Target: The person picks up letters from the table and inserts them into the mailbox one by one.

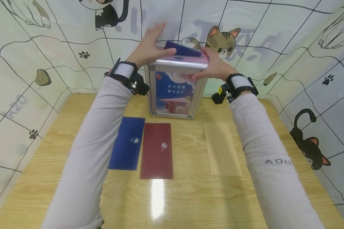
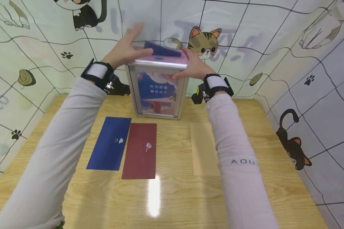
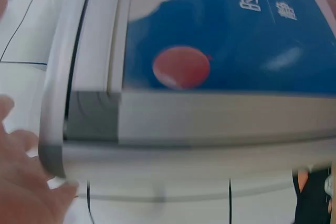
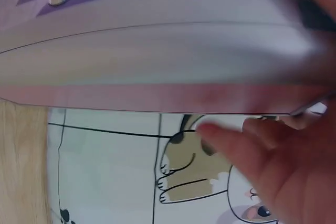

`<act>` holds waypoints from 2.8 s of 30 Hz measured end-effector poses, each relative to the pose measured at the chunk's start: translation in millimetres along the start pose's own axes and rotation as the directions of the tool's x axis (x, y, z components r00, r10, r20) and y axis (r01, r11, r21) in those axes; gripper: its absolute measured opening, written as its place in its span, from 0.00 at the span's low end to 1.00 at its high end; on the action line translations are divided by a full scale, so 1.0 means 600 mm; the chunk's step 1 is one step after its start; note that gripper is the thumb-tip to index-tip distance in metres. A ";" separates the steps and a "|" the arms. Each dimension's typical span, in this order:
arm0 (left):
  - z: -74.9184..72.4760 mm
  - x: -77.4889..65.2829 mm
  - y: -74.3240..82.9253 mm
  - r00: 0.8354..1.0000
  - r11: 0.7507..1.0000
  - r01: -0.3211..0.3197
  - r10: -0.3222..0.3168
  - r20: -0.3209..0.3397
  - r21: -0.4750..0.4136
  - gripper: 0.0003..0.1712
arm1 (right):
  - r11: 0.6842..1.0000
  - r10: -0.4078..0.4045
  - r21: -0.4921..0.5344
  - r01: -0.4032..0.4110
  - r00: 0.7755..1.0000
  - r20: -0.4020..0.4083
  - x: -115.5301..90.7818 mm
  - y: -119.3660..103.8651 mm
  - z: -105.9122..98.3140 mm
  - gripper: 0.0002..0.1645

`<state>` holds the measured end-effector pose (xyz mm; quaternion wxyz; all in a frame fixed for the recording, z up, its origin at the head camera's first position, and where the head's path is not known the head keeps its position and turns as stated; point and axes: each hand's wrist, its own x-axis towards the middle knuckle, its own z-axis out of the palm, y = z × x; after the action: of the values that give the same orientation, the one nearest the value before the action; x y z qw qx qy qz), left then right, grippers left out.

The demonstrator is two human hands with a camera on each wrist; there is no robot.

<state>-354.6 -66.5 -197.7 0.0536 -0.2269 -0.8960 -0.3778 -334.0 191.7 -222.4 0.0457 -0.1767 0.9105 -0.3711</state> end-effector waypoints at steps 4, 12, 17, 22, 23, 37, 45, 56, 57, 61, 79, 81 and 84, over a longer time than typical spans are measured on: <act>-0.008 -0.027 -0.018 0.997 0.997 0.011 -0.017 0.078 0.076 0.57 | 1.000 0.016 -0.001 -0.016 0.999 0.050 -0.004 -0.001 -0.006 0.71; -0.021 -0.074 -0.037 0.995 0.986 0.000 -0.017 0.101 0.167 0.58 | 0.997 -0.042 -0.067 0.042 0.999 0.001 -0.024 0.004 -0.006 0.70; -0.025 -0.090 -0.042 0.995 0.978 -0.003 -0.018 0.098 0.207 0.59 | 0.993 -0.073 -0.091 0.070 0.997 -0.023 -0.033 0.010 -0.004 0.69; -0.031 -0.108 -0.049 0.995 0.981 -0.002 -0.018 0.103 0.193 0.57 | 0.994 -0.082 -0.072 0.080 0.996 -0.028 -0.048 0.015 -0.001 0.68; -0.032 -0.112 -0.052 0.994 0.981 -0.007 -0.015 0.109 0.191 0.57 | 0.994 -0.081 -0.073 0.079 0.996 -0.025 -0.053 0.016 0.000 0.68; -0.042 -0.168 -0.079 0.996 0.983 0.005 -0.021 0.085 0.182 0.58 | 0.993 -0.101 -0.066 0.099 0.995 -0.024 -0.099 0.046 0.015 0.68; -0.045 -0.199 -0.098 0.997 0.980 -0.005 -0.010 0.072 0.198 0.58 | 0.989 -0.080 -0.129 0.076 0.996 -0.025 -0.124 0.057 0.024 0.67; -0.035 -0.249 -0.126 0.995 0.971 -0.035 0.010 0.104 0.235 0.60 | 0.988 -0.059 -0.145 0.059 0.998 0.004 -0.168 0.076 0.042 0.67; -0.034 -0.253 -0.129 0.994 0.971 -0.034 0.009 0.106 0.238 0.60 | 0.987 -0.054 -0.151 0.055 0.998 0.007 -0.172 0.079 0.044 0.67; -0.030 -0.269 -0.139 0.993 0.970 -0.024 -0.004 0.115 0.243 0.60 | 0.986 -0.035 -0.159 0.040 0.999 0.031 -0.189 0.091 0.052 0.68; 0.019 -0.341 -0.207 0.982 0.958 0.016 -0.069 0.175 0.287 0.63 | 0.986 0.022 -0.165 -0.009 0.997 0.075 -0.260 0.158 0.094 0.69; 0.027 -0.347 -0.213 0.980 0.959 0.012 -0.067 0.186 0.283 0.63 | 0.989 0.036 -0.143 -0.022 0.995 0.090 -0.267 0.164 0.100 0.69; 0.041 -0.356 -0.223 0.977 0.961 0.009 -0.067 0.202 0.277 0.63 | 0.991 0.051 -0.127 -0.038 0.993 0.108 -0.276 0.174 0.110 0.69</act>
<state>-221.9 -209.2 -359.7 -0.0173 -0.2385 -0.9446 -0.2249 -195.5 276.2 -349.8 0.0934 -0.1792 0.9317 -0.3019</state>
